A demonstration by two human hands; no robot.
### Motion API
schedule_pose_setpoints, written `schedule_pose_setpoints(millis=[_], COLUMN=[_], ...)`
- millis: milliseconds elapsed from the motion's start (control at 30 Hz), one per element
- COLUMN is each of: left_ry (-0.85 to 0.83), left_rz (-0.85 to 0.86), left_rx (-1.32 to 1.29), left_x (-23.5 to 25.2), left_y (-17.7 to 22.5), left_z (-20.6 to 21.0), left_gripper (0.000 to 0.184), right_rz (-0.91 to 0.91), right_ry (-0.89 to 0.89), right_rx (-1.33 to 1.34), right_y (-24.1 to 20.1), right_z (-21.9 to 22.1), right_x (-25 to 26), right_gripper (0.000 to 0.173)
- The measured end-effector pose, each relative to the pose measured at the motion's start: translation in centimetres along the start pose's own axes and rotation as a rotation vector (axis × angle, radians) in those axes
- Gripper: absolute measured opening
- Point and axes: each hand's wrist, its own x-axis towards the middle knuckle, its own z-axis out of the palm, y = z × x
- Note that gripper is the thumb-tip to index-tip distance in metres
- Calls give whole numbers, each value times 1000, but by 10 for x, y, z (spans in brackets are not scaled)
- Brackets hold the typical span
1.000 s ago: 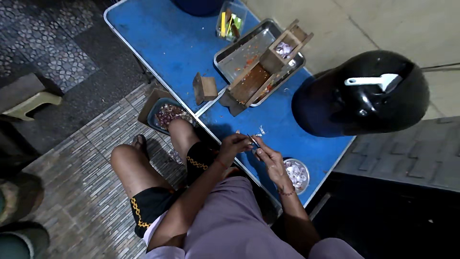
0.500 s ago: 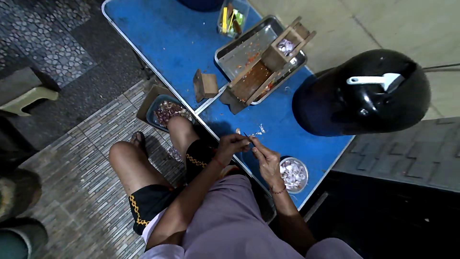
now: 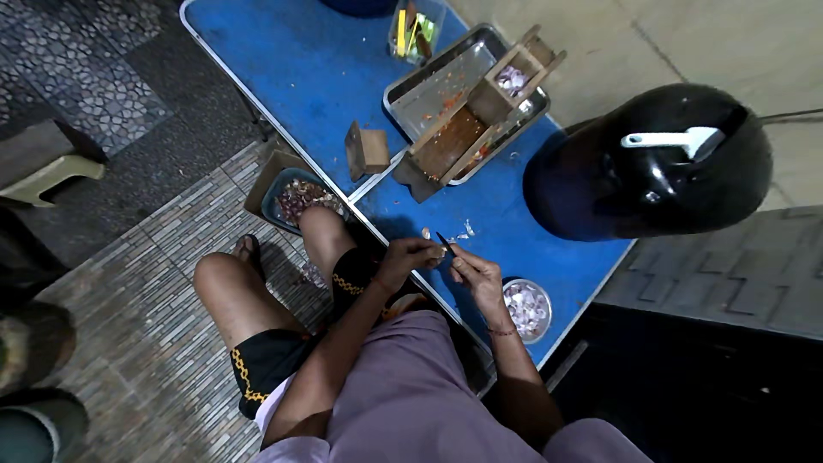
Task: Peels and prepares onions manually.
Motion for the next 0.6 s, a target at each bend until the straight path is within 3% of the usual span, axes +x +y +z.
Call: schedule_pose_setpoints(millis=[100,267,600], left_ry=[-13,11,-21], left_rz=[-15,-114,-168], left_rx=[-9,-107,-49], left_x=[1,1,1], left_y=[-1,-1,4], left_z=[0,5,7], left_gripper=[15,19,15], right_rz=[58,-9,-16], right_ry=[11,39,78], right_rx=[89,-43,-82], right_y=[3,2,4], right_z=[0,6,5], right_x=[1,-4,-5], right_gripper=[33,31,30])
